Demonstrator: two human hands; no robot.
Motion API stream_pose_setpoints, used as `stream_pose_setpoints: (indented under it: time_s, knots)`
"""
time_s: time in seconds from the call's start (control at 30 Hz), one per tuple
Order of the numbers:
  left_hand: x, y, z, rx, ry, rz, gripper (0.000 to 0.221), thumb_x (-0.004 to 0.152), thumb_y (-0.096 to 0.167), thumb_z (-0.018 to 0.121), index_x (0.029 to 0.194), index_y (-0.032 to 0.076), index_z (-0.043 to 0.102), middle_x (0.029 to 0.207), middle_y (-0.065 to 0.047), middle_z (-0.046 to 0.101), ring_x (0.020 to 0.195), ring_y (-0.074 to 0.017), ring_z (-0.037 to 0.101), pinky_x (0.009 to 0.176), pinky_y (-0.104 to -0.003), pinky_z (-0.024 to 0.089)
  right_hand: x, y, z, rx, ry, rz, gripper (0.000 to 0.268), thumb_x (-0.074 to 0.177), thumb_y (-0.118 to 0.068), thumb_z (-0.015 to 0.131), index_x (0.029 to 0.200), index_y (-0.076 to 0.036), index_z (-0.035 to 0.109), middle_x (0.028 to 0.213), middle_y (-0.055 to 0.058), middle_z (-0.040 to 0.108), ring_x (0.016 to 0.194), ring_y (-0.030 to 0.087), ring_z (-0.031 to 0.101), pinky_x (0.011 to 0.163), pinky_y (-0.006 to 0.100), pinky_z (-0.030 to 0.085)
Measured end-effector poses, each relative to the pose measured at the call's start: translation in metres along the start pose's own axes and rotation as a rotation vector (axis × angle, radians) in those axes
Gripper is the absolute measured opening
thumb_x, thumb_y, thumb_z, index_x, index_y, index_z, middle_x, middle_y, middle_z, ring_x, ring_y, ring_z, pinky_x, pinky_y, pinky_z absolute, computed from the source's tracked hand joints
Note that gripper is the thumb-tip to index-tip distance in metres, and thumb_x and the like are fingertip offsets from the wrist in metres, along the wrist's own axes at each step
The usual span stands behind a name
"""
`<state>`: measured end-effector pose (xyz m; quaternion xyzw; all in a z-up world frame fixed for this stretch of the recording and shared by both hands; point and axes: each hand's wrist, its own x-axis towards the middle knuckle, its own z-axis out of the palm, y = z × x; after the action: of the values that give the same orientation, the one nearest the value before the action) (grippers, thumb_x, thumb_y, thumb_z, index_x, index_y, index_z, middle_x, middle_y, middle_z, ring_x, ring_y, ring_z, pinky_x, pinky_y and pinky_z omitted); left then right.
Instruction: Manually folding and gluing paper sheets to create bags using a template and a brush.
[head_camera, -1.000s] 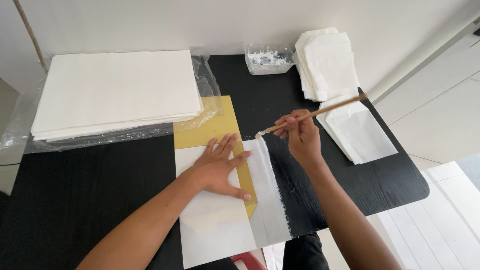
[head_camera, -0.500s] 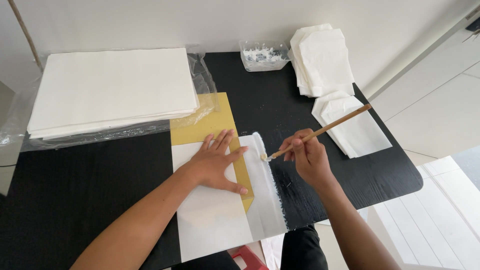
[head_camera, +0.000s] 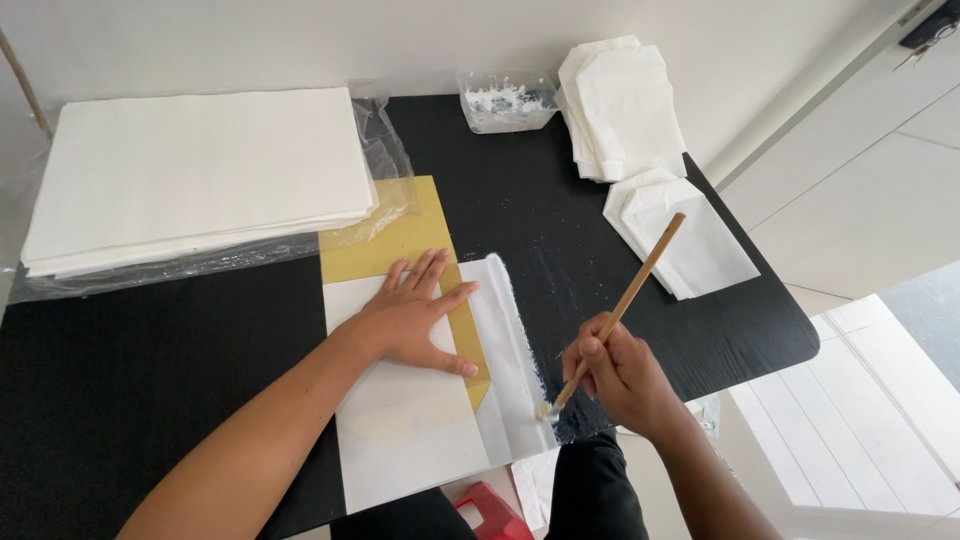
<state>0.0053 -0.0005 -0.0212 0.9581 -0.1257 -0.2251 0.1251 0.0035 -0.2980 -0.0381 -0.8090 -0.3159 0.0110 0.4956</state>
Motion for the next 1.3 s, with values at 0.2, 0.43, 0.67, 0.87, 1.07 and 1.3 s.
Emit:
stream_pose_setpoints:
  time_s: [0.2,0.43,0.67,0.87,1.07,1.3]
  knots:
    - [0.032,-0.029,0.038,0.098,0.142,0.13,0.128,0.056,0.095,0.054,0.159,0.028,0.02,0.167,-0.02,-0.008,0.153,-0.0355,-0.018,0.118,-0.055,-0.007,-0.035,-0.008,-0.009,0.027,-0.12,0.286,0.027,0.106,-0.026,0.039,0.092,-0.011,0.056,0.067,0.005,0.075,0.046,0.013,0.065,0.046,0.026,0.052]
    - [0.032,-0.028,0.036,0.104,0.14,0.116,0.128,0.056,0.094,0.056,0.159,0.027,0.02,0.168,-0.021,-0.008,0.153,-0.0353,-0.018,0.118,-0.055,-0.007,-0.044,-0.008,-0.016,0.164,0.066,0.129,0.026,0.107,-0.03,0.04,0.095,-0.01,0.052,0.072,0.008,0.075,0.05,0.012,0.064,0.045,0.024,0.052]
    - [0.032,-0.027,0.038,0.095,0.141,0.107,0.13,0.053,0.095,0.055,0.159,0.028,0.021,0.168,-0.019,-0.007,0.153,-0.0343,-0.017,0.119,-0.055,-0.007,-0.011,-0.004,-0.002,0.132,0.152,-0.04,0.012,0.109,-0.019,0.041,0.107,-0.009,0.047,0.106,0.016,0.076,0.085,0.02,0.078,0.072,0.03,0.062]
    - [0.032,-0.029,0.038,0.083,0.137,0.144,0.128,0.056,0.093,0.055,0.159,0.027,0.021,0.167,-0.021,-0.009,0.153,-0.0364,-0.019,0.118,-0.056,-0.007,-0.017,-0.005,0.001,0.022,0.107,0.093,0.021,0.106,-0.027,0.041,0.1,-0.009,0.049,0.087,0.01,0.078,0.066,0.014,0.073,0.061,0.028,0.062]
    - [0.031,-0.029,0.039,0.077,0.151,0.136,0.127,0.057,0.092,0.058,0.159,0.027,0.022,0.167,-0.022,-0.008,0.153,-0.0355,-0.018,0.118,-0.055,-0.007,-0.034,-0.013,-0.005,-0.025,0.022,0.185,0.025,0.107,-0.023,0.039,0.09,-0.011,0.053,0.072,0.007,0.077,0.05,0.013,0.067,0.048,0.025,0.055]
    - [0.032,-0.029,0.038,0.081,0.149,0.141,0.128,0.056,0.093,0.056,0.159,0.027,0.021,0.167,-0.022,-0.008,0.152,-0.0366,-0.018,0.118,-0.056,-0.007,-0.031,-0.005,-0.025,0.195,0.006,0.169,0.026,0.107,-0.023,0.039,0.093,-0.008,0.055,0.068,0.008,0.074,0.048,0.014,0.062,0.045,0.025,0.052]
